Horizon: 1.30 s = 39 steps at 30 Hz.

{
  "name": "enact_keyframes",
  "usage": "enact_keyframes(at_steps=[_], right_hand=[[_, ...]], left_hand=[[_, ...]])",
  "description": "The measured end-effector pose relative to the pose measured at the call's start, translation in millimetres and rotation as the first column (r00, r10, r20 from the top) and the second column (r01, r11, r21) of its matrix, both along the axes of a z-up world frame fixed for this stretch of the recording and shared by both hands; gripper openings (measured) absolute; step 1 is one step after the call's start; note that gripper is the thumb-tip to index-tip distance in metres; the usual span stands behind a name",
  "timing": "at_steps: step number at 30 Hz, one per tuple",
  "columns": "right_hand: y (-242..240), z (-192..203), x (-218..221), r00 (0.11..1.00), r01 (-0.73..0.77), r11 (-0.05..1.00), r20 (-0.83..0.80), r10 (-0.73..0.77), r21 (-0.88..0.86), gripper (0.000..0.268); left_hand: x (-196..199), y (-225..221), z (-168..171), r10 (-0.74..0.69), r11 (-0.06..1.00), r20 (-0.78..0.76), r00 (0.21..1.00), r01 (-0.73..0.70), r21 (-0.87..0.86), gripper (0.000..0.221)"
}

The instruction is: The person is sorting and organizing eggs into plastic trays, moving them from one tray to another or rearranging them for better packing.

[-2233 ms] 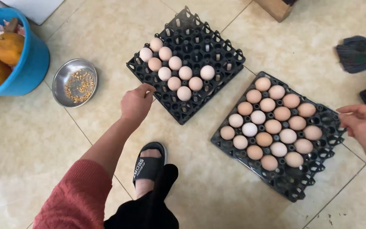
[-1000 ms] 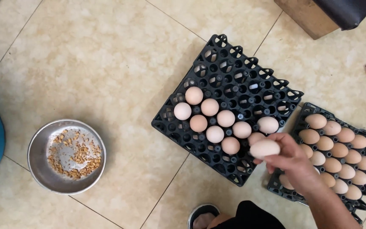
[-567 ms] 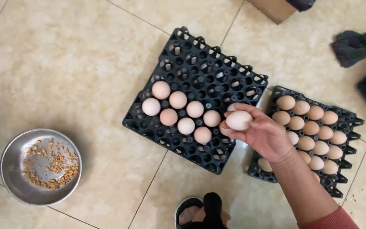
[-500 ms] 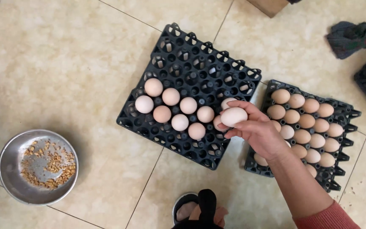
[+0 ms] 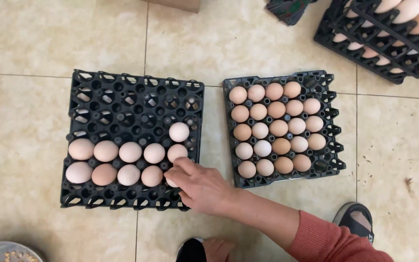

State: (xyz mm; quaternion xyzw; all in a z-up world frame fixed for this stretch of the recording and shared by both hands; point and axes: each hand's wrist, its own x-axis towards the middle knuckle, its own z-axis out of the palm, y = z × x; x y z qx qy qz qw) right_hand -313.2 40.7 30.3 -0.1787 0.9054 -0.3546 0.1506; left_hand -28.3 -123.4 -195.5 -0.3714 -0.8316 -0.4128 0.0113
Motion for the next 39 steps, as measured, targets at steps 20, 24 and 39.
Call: enact_keyframes(at_steps=[20, 24, 39], right_hand=[[215, -47, -82, 0.945, 0.147, 0.657, 0.092, -0.314, 0.739, 0.032], [215, -52, -88, 0.953, 0.138, 0.659, 0.081, -0.291, 0.74, 0.032], [204, -9, -59, 0.704, 0.707, 0.275, 0.683, -0.193, -0.651, 0.053]], left_hand=[[-63, 27, 31, 0.022, 1.0, -0.174, 0.984, -0.022, 0.005, 0.027], [-57, 21, 26, -0.026, 0.999, -0.063, 0.998, 0.029, 0.04, 0.025], [-63, 24, 33, -0.072, 0.995, -0.098, 0.993, 0.078, 0.056, 0.029]])
